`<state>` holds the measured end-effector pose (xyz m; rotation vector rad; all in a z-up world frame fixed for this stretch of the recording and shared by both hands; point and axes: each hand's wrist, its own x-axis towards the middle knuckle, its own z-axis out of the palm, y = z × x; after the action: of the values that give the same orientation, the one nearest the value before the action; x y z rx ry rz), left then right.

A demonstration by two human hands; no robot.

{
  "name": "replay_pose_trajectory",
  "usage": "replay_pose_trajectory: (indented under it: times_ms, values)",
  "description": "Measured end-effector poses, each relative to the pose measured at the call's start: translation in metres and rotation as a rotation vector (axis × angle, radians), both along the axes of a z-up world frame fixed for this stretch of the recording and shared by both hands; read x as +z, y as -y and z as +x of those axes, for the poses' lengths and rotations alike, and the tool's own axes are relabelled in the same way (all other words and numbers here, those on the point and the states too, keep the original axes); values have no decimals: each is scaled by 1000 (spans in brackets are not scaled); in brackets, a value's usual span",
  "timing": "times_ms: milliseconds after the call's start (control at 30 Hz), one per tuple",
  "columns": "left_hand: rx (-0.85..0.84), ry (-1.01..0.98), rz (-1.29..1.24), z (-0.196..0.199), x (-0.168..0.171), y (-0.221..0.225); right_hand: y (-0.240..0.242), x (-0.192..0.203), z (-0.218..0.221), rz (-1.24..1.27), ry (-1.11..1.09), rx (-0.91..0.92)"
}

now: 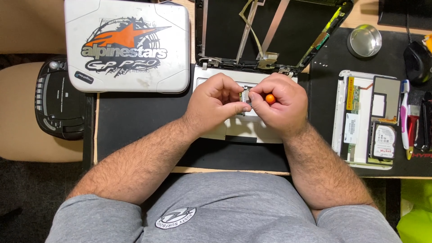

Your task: Disassembling a laptop by removing screws and internal components like the hard drive and motherboard using a screwdriver.

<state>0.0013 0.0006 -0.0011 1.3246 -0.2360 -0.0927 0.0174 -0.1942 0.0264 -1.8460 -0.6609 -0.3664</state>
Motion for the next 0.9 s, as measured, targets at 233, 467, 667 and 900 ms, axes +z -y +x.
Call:
replay_pose_trajectory:
  times_ms: [233,467,667,900]
  values:
    - [-46,-47,-54,4,-7,-4,4,1,4,-45,5,42]
    - [-69,-54,-63,4,-3,-6,8,1,6,22,-32,77]
    - [-69,-47,-77,3,-3,-5,11,1,10,79,-129,131]
    - [-63,-62,-90,2,0,-5,18,-6,15,139,-180,133]
